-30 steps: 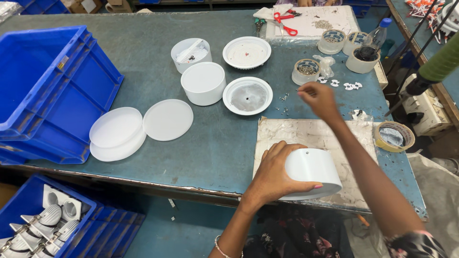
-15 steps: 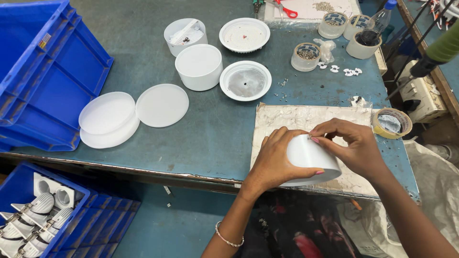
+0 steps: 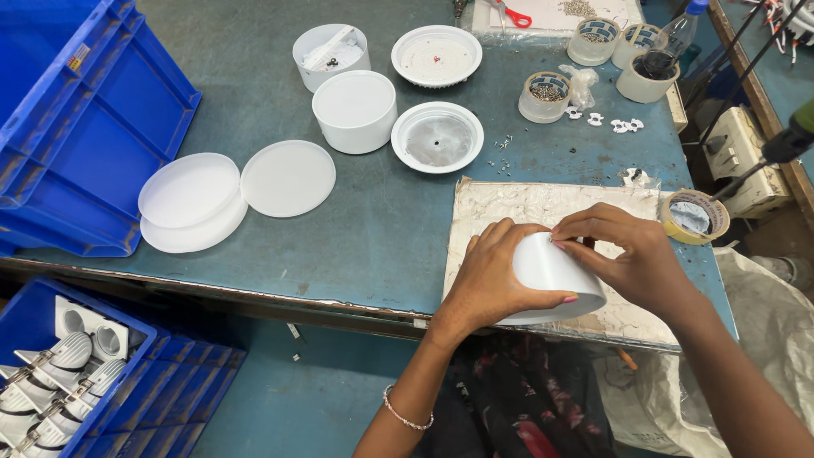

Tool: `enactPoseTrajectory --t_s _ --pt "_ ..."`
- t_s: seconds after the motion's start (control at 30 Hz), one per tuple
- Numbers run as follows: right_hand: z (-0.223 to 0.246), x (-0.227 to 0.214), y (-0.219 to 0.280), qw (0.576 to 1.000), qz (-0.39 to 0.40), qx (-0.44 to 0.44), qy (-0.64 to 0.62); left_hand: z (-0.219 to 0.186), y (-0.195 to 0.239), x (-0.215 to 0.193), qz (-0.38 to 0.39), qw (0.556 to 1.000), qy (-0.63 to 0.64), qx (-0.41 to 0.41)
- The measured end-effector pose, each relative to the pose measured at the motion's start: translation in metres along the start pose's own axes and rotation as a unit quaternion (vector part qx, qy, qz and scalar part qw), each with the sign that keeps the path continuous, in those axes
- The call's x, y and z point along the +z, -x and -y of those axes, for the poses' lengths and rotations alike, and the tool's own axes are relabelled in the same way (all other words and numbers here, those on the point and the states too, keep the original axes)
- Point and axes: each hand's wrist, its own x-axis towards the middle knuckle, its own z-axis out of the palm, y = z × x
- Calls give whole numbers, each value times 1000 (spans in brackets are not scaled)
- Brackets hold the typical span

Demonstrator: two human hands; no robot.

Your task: The person assembles circular LED light fixtures by hand and with an electric screwdriver, placing plastic covers onto bases, inserting internal components, and securing them with screws.

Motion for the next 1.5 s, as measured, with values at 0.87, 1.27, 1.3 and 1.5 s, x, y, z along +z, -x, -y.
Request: enactPoseTrajectory --t_s 0.87,1.27,1.3,1.5 --pt "-1 -4 -1 999 27 -9 39 7 -4 1 -12 1000 -5 13" --pt "8 -7 -4 999 23 25 24 7 -6 3 -10 1000 -6 16" --pt "10 -7 -5 999 22 26 27 8 -7 3 -11 1000 -5 18" --pt "-26 -9 8 998 -45 49 -5 9 -6 4 -17 1000 -9 20"
